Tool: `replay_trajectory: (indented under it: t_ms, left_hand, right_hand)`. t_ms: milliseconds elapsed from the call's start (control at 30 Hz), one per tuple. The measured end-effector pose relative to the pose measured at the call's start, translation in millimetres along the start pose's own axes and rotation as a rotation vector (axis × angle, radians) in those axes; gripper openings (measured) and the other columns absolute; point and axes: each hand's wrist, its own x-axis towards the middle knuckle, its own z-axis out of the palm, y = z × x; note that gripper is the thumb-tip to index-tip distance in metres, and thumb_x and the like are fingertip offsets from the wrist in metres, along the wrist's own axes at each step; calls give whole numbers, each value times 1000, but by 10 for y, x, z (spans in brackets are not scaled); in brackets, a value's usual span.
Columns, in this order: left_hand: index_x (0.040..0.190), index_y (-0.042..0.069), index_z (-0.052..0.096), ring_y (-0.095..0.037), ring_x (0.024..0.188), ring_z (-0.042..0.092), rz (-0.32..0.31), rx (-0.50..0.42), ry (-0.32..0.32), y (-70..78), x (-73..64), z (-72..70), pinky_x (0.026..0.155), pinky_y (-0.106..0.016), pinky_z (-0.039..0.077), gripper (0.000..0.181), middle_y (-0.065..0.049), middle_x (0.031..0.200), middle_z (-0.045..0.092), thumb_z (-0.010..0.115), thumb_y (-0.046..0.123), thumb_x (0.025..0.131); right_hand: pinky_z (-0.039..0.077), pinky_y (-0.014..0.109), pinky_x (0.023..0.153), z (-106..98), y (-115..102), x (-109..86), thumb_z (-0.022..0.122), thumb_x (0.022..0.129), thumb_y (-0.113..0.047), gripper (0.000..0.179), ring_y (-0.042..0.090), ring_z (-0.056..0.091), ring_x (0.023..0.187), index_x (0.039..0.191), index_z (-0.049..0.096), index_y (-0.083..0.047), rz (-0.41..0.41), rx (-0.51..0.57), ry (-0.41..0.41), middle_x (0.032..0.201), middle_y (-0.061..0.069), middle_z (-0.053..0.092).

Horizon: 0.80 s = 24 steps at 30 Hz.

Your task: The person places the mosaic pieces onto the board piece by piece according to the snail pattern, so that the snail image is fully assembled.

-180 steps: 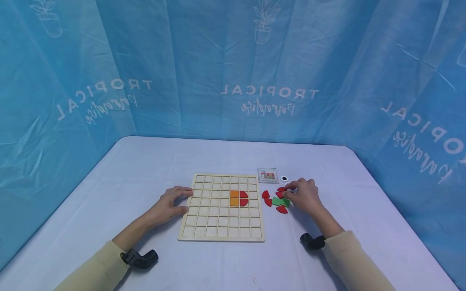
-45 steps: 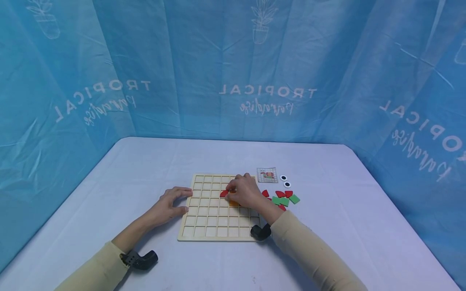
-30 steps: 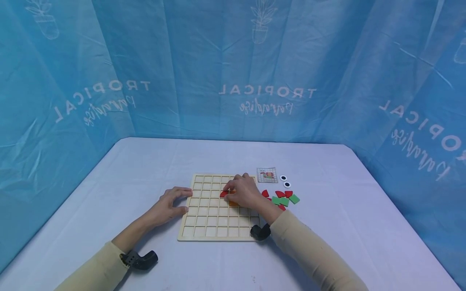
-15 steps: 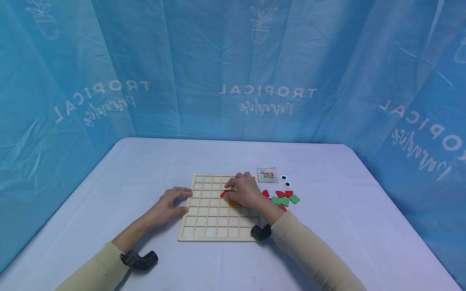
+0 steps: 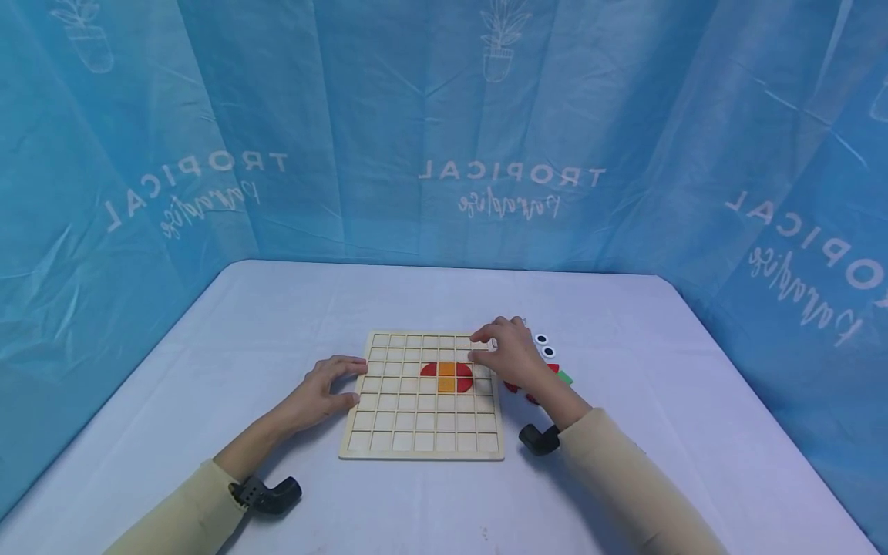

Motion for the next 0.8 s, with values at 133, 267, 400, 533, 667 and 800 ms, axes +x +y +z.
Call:
replay_trajectory:
  t_ms: [133, 267, 400, 533, 667, 800]
  left_hand:
    - [125, 6, 57, -30, 135, 29, 15, 4, -1, -6, -3, -8, 112, -54, 12, 45, -6, 140, 46, 68, 11, 81]
    - [125, 6, 57, -31, 135, 28, 22, 5, -1, -12, -5, -9, 112, -55, 12, 45, -6, 140, 46, 67, 10, 82]
    - [125, 6, 57, -31, 135, 29, 24, 10, 1, -15, -3, -7, 112, -54, 12, 45, -7, 140, 47, 67, 10, 82]
    - [125, 6, 58, -31, 135, 29, 23, 14, 2, -7, -4, -8, 112, -54, 12, 44, -7, 140, 47, 67, 9, 82]
    - [125, 7, 57, -30, 136, 29, 6, 12, 3, 13, -9, -14, 113, -53, 11, 45, -6, 140, 46, 68, 10, 81]
    - [125, 7, 57, -29, 135, 29, -1, 11, 2, 25, -15, -15, 113, -53, 12, 45, -6, 140, 46, 68, 10, 81]
  right_hand:
    - [47, 41, 80, -78, 149, -75, 74, 78, -29, 31, 24, 45, 102, 107, 72, -15, 44, -15, 6, 107, 5, 63]
    - [47, 38, 76, -119, 256, -177, 74, 78, -29, 31, 24, 44, 99, 105, 72, -15, 78, -24, 9, 107, 7, 63]
    - [49, 36, 73, -135, 336, -283, 76, 77, -29, 33, 24, 45, 99, 105, 72, -13, 100, -32, 4, 107, 8, 62]
    - [50, 32, 70, -131, 399, -375, 78, 74, -28, 35, 25, 45, 101, 105, 72, -13, 129, -55, -6, 106, 9, 62]
    - [46, 28, 67, -110, 441, -433, 80, 72, -30, 37, 24, 45, 98, 104, 73, -13, 143, -82, -11, 104, 9, 63]
    - [41, 26, 66, -80, 470, -466, 81, 71, -32, 37, 23, 45, 95, 102, 73, -13, 133, -109, -16, 100, 8, 63]
